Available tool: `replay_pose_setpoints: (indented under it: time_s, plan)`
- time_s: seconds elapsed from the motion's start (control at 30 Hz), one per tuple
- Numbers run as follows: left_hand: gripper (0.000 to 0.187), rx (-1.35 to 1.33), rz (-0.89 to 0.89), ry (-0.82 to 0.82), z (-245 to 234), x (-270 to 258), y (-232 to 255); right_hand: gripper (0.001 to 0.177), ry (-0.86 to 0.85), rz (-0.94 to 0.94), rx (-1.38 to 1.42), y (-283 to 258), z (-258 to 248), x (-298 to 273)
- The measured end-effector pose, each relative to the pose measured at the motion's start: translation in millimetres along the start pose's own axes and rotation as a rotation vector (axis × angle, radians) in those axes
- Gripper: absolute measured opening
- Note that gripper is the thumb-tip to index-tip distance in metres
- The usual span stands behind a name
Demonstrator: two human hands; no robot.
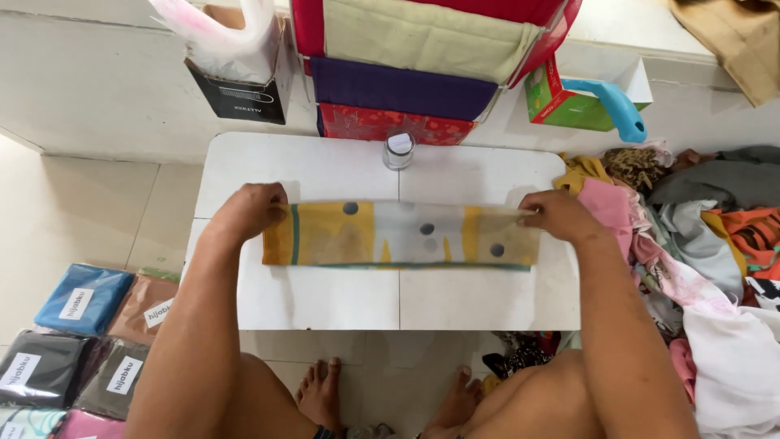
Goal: Cleaning fabric pieces with a lint roller and folding them neatly on a table.
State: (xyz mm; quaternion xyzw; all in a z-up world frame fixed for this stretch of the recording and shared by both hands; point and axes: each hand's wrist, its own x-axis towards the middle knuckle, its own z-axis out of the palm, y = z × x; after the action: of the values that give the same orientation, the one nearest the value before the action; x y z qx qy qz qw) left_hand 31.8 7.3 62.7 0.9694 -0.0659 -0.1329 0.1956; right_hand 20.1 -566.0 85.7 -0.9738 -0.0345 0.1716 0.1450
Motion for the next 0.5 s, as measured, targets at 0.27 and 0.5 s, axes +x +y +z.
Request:
replay_pose_setpoints:
  time_s: [0.27, 0.5]
  plan:
    - [0.01, 0.232, 0.323, 0.486, -30.4, -52.3, 43.0, 0.025, 0.365, -0.17, 0.106, -21.9, -29.3, -69.6]
    - [0.013, 0.475, 0.442, 0.108, 67.9, -49.2, -27.4, 0.023, 0.005, -0.199, -0.014, 15.7, 58.9, -75.7]
